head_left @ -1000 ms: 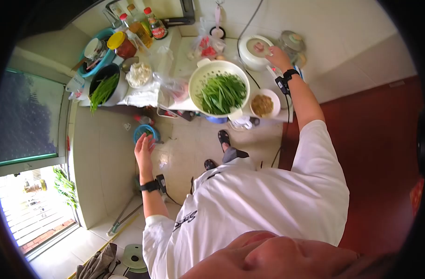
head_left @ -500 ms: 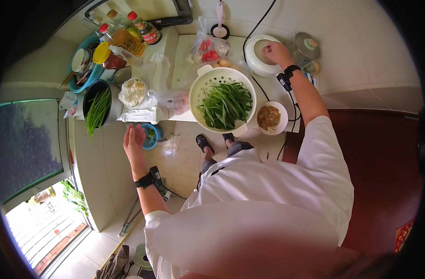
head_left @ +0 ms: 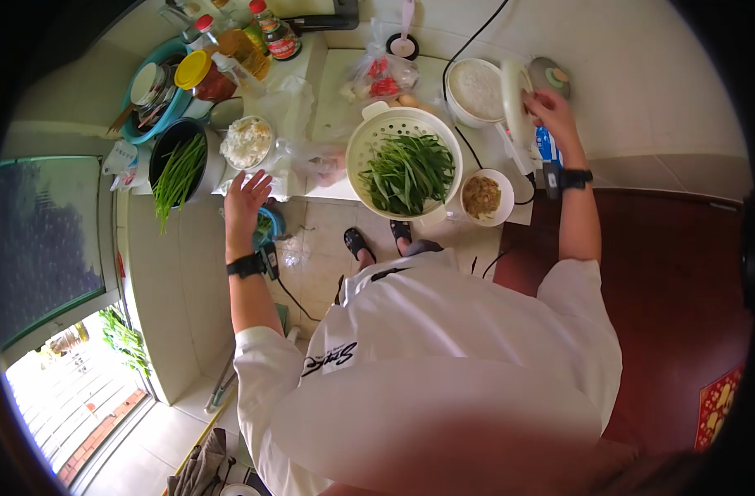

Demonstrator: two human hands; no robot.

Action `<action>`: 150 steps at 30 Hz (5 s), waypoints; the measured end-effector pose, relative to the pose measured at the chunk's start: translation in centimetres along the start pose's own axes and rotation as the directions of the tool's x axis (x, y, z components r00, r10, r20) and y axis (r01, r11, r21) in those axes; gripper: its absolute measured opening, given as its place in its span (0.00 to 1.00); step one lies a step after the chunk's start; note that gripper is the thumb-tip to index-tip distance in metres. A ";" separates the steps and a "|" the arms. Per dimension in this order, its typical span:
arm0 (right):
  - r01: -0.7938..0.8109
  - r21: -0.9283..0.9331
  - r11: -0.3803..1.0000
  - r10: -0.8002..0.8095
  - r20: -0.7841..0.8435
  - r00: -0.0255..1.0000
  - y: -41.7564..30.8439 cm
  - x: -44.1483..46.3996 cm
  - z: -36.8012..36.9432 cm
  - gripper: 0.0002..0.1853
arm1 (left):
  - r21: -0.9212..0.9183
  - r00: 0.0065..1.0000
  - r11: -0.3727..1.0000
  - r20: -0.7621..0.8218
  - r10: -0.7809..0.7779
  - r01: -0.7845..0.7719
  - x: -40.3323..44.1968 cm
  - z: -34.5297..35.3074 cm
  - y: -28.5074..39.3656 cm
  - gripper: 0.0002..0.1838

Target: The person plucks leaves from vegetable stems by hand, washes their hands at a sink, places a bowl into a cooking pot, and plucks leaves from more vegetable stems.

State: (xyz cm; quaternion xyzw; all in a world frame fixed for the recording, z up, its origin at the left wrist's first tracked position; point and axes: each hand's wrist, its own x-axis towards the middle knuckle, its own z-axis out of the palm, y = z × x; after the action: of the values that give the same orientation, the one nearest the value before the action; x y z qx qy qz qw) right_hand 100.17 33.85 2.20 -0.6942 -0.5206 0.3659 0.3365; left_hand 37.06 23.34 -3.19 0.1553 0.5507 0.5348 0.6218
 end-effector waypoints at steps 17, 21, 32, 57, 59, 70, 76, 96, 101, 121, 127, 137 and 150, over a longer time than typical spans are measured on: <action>-0.214 0.180 0.960 0.246 -0.175 0.954 5.5 -19.3 -0.7 0.22 | -0.084 0.998 0.995 0.030 -0.057 0.060 5.1 -0.8 0.4 0.22; -0.230 0.235 0.944 0.278 -0.198 0.940 5.5 -20.9 0.3 0.21 | -0.124 0.999 0.992 0.026 -0.027 0.030 6.0 -0.5 0.3 0.20; -0.242 0.250 0.938 0.299 -0.224 0.928 4.7 -22.2 1.4 0.20 | -0.016 0.999 1.000 -0.054 0.003 -0.004 6.1 0.9 1.0 0.18; -0.150 0.288 0.946 0.229 -0.262 0.938 4.4 -23.2 -4.7 0.17 | 0.278 0.855 0.946 0.438 -0.277 0.164 4.0 27.5 -4.6 0.25; -0.133 0.297 0.945 0.209 -0.240 0.948 5.5 -23.0 -5.5 0.16 | 0.312 0.849 0.931 0.425 -0.314 0.188 5.7 31.2 -7.9 0.26; -0.159 0.272 0.949 0.237 -0.285 0.929 10.2 -24.7 -6.5 0.14 | 0.559 0.885 0.811 0.450 -0.120 -0.174 14.3 42.9 -15.0 0.27; -0.238 0.306 0.922 0.331 -0.302 0.894 11.3 -26.2 -6.5 0.14 | 0.810 0.913 0.423 0.379 0.149 -0.405 16.2 45.4 -15.0 0.34; -0.208 0.343 0.916 0.324 -0.329 0.887 11.6 -25.7 -5.7 0.14 | 0.085 0.097 -0.557 0.995 0.008 -0.826 12.5 47.4 -18.7 0.47; -0.247 0.350 0.904 0.362 -0.314 0.878 11.3 -25.8 -5.4 0.14 | 0.163 0.288 -0.555 0.947 -0.145 -0.816 12.4 48.3 -18.7 0.49; -0.202 0.375 0.905 0.339 -0.348 0.874 10.4 -26.4 -5.3 0.14 | 0.204 0.343 -0.624 0.933 -0.110 -0.754 13.5 47.6 -21.5 0.44; -0.208 0.383 0.900 0.354 -0.362 0.863 11.6 -26.6 -4.5 0.14 | 0.219 0.394 -0.612 0.904 -0.166 -0.760 13.2 47.9 -21.5 0.44; -0.207 0.367 0.907 0.355 -0.400 0.845 11.8 -28.4 -5.0 0.13 | 0.301 0.409 -0.461 0.900 -0.153 -0.835 13.0 48.2 -19.3 0.44; -0.230 0.366 0.902 0.378 -0.410 0.830 14.0 -29.3 -4.9 0.14 | 0.024 0.244 -0.655 0.938 -0.246 -0.755 11.7 48.1 -20.5 0.42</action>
State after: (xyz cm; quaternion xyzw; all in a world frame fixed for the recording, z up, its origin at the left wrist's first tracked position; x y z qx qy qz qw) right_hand 105.50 1.79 -2.52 -0.7771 -0.2424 0.3102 0.4911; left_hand 86.08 44.39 -8.71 0.9670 0.2484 -0.0118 -0.0551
